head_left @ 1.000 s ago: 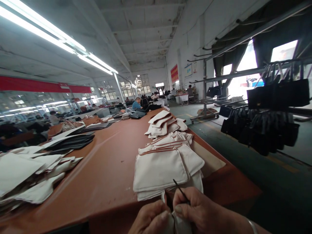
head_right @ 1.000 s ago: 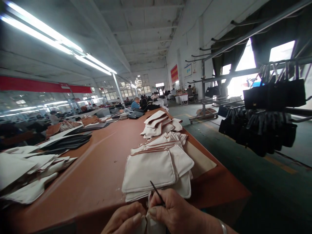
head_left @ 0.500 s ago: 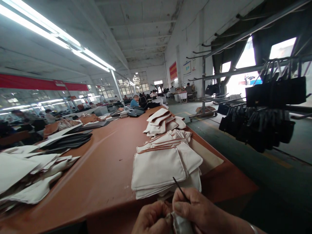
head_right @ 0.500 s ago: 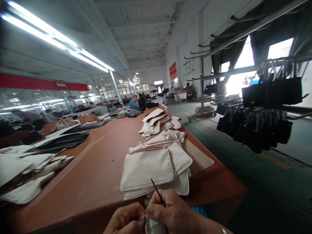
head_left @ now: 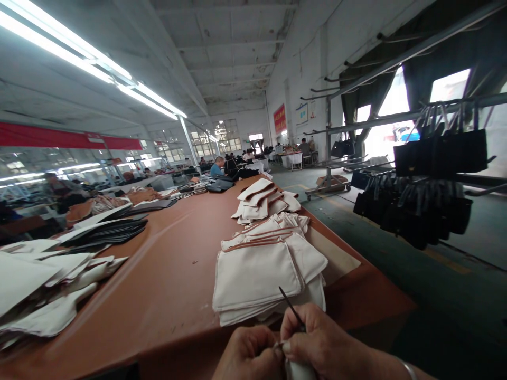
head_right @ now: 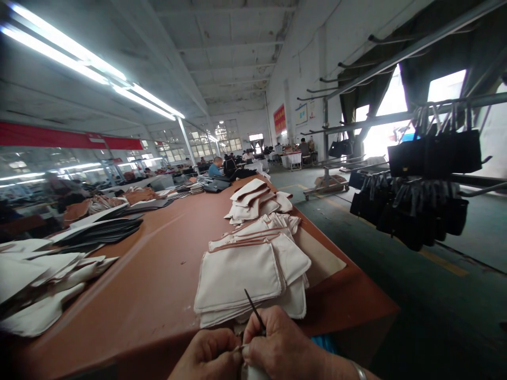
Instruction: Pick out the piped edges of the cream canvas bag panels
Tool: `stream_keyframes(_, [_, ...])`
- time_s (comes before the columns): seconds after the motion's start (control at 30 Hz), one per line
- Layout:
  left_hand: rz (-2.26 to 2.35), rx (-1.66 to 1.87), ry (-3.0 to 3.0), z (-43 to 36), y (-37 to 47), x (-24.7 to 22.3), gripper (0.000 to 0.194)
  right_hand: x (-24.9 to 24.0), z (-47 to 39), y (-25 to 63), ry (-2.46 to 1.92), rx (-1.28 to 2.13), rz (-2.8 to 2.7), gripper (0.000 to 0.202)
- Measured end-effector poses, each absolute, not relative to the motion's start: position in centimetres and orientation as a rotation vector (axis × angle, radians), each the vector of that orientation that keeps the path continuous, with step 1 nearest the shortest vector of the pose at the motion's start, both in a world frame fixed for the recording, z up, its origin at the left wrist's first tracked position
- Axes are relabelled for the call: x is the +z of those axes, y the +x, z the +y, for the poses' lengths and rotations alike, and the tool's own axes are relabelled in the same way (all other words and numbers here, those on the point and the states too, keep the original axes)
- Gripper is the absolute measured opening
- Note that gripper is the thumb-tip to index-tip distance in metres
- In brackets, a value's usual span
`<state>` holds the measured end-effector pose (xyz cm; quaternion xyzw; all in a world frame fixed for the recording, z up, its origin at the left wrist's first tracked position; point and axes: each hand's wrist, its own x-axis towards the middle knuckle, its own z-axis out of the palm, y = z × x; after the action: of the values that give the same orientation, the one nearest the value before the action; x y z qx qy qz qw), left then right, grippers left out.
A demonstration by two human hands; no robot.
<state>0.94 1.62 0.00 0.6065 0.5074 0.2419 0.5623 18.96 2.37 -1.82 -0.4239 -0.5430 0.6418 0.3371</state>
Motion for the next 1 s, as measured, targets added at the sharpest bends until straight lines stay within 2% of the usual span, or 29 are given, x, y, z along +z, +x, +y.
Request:
stream_keyframes(0.17, [1.261, 0.571, 1.479, 1.6, 1.0, 0.0, 0.009, -1.9, 2.1, 19.0, -1.068, 1.376, -1.639, 0.011])
stream_keyframes(0.27, [1.176, 0.629, 1.424, 1.6, 0.5, -0.2, 0.009, -2.8, 2.0, 19.1, -0.94, 1.218, -1.709, 0.01])
stream_keyframes(0.33, [1.072, 0.642, 1.305, 1.7, -0.1, -0.6, 0.02, -3.4, 1.9, 19.2, -0.817, 1.1, -1.774, 0.01])
stream_keyframes(0.47, [0.989, 0.601, 1.19, 2.0, -0.8, -1.4, 0.054, -3.8, 1.8, 19.9, -0.606, 0.753, -1.983, 0.024])
stream_keyframes(0.7, [1.018, 0.539, 1.352, 1.3, -0.4, -1.2, 0.063, -5.0, 1.6, 21.1, -0.514, 0.263, -2.314, 0.03])
stream_keyframes(0.77, [1.032, 0.552, 1.5, 1.0, -0.3, -0.6, 0.063, -5.5, 1.4, 21.1, -0.495, 0.362, -2.27, 0.029])
stream_keyframes(0.9, [1.032, 0.572, 1.823, 0.7, -0.3, 0.6, 0.061, -4.2, 1.1, 21.2, -0.607, 1.12, -1.853, 0.036])
stream_keyframes(1.0, [0.953, 0.644, 1.959, 1.0, -0.3, 1.3, 0.054, -1.4, 1.5, 21.5, -0.721, 1.41, -1.784, 0.041])
